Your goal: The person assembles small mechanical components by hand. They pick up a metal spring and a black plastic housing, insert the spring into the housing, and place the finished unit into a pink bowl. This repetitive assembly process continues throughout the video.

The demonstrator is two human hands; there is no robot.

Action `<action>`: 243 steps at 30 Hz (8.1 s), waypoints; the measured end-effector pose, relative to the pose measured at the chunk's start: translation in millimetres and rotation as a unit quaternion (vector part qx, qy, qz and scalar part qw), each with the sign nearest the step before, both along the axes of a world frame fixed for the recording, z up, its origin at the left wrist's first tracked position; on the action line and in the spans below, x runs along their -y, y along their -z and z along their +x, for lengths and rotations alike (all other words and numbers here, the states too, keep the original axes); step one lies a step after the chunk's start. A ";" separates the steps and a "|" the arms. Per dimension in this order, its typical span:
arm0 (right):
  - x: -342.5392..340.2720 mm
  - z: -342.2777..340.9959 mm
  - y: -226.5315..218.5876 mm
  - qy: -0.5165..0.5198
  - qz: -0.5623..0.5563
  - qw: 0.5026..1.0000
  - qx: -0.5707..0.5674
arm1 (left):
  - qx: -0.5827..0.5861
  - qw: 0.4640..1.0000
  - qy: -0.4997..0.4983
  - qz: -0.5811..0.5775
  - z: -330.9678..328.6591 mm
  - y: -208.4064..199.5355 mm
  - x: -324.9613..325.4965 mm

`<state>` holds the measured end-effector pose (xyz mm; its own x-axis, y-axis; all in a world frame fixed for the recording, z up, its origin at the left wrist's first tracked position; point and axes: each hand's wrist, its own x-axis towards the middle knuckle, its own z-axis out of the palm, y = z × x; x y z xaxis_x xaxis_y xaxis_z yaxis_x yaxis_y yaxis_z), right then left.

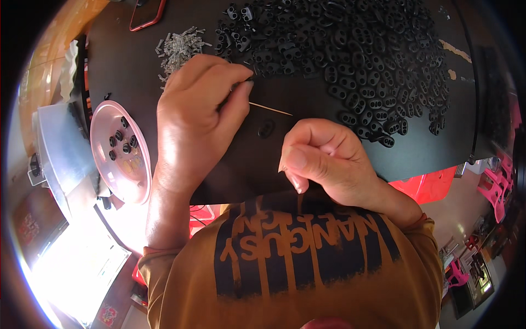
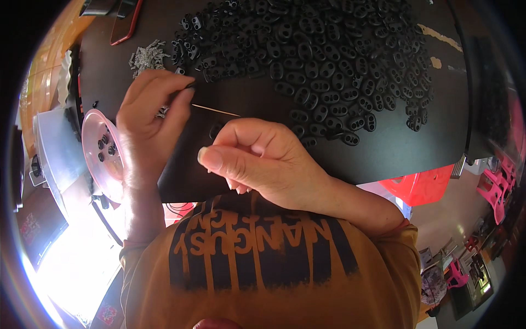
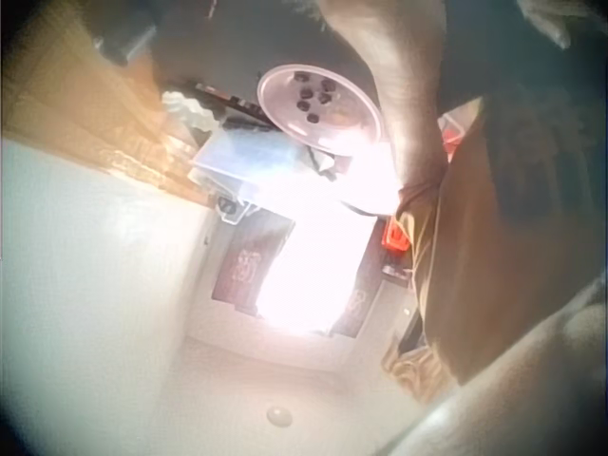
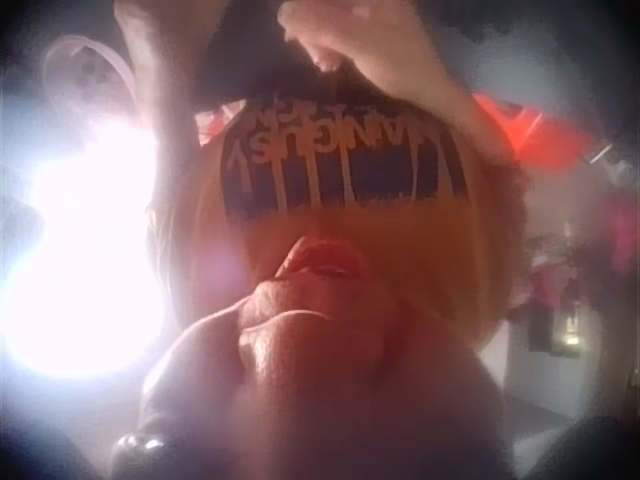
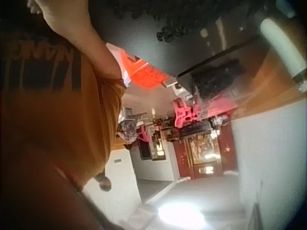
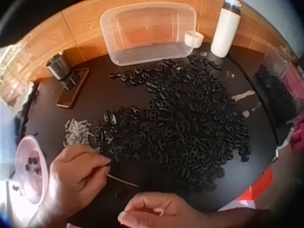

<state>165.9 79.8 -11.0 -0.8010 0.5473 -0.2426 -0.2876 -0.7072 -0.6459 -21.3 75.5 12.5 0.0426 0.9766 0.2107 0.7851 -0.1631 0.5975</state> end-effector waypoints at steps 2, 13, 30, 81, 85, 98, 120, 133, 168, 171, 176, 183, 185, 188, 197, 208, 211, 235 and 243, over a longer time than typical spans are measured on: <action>0.4 0.4 2.6 0.041 0.009 0.999 -0.009 | 0.183 0.978 -0.053 -0.079 5.6 -4.5 10.7; 2.1 -6.0 4.3 0.154 0.113 0.980 0.049 | 0.566 0.794 -0.107 -0.193 29.7 4.4 50.7; 5.6 -8.8 7.0 0.151 0.127 0.979 0.048 | 0.551 0.819 -0.082 -0.138 32.4 12.9 53.3; 21.8 61.1 -0.7 0.184 0.601 0.627 0.460 | 0.580 0.802 -0.128 -0.058 12.8 27.3 86.6; 18.4 64.2 9.6 0.161 0.661 0.560 0.473 | 0.554 0.822 -0.118 -0.050 15.0 28.9 87.5; 22.1 55.6 1.4 0.114 0.654 0.576 0.476 | 0.545 0.822 -0.147 -0.070 15.9 24.1 89.6; 15.0 5.4 -27.7 0.116 0.092 0.983 0.107 | 0.612 0.778 -0.069 -0.126 19.3 10.8 83.6; 17.4 -6.2 -28.0 0.128 0.249 0.950 0.136 | 0.621 0.772 -0.064 -0.119 26.2 7.6 76.1; 10.7 -10.6 -15.6 0.107 0.564 0.797 0.187 | 0.630 0.764 -0.024 -0.141 23.0 23.3 79.5; 8.7 -11.3 -14.7 0.100 0.570 0.796 0.180 | 0.624 0.767 -0.018 -0.147 22.1 24.5 79.7; 10.2 -9.6 -12.4 0.103 0.545 0.817 0.159 | 0.637 0.759 -0.028 -0.129 26.9 20.2 79.5; 6.2 -7.9 -7.8 0.097 0.568 0.808 0.122 | 0.644 0.751 0.005 -0.145 22.5 19.5 79.7; 6.0 -9.9 -8.0 0.096 0.573 0.806 0.117 | 0.657 0.743 0.021 -0.124 22.9 22.7 80.6; 6.6 -9.6 -7.0 0.096 0.575 0.803 0.121 | 0.672 0.731 0.029 -0.112 24.3 23.6 80.5; 8.6 -10.3 -8.7 0.105 0.608 0.772 0.151 | 0.695 0.713 0.070 -0.060 27.1 26.1 79.9; 8.9 -17.6 6.8 0.167 0.682 0.702 0.123 | 0.674 0.739 0.009 -0.021 38.3 29.8 84.0; 6.5 -19.4 9.8 0.176 0.684 0.699 0.115 | 0.679 0.733 0.010 -0.021 36.7 30.6 81.4; 19.6 -26.8 1.0 0.040 0.575 0.812 0.090 | 0.316 0.866 -0.358 0.150 -56.5 2.0 125.7; 29.4 -12.5 8.5 -0.030 0.530 0.844 0.081 | 0.109 0.896 -0.357 0.240 -42.0 2.3 100.8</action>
<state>153.4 50.4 -19.5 -0.8384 0.4851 0.2486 -0.1198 0.2810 -0.9522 -63.3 -25.3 10.2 -0.6502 0.5327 0.5417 0.6654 0.0553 0.7444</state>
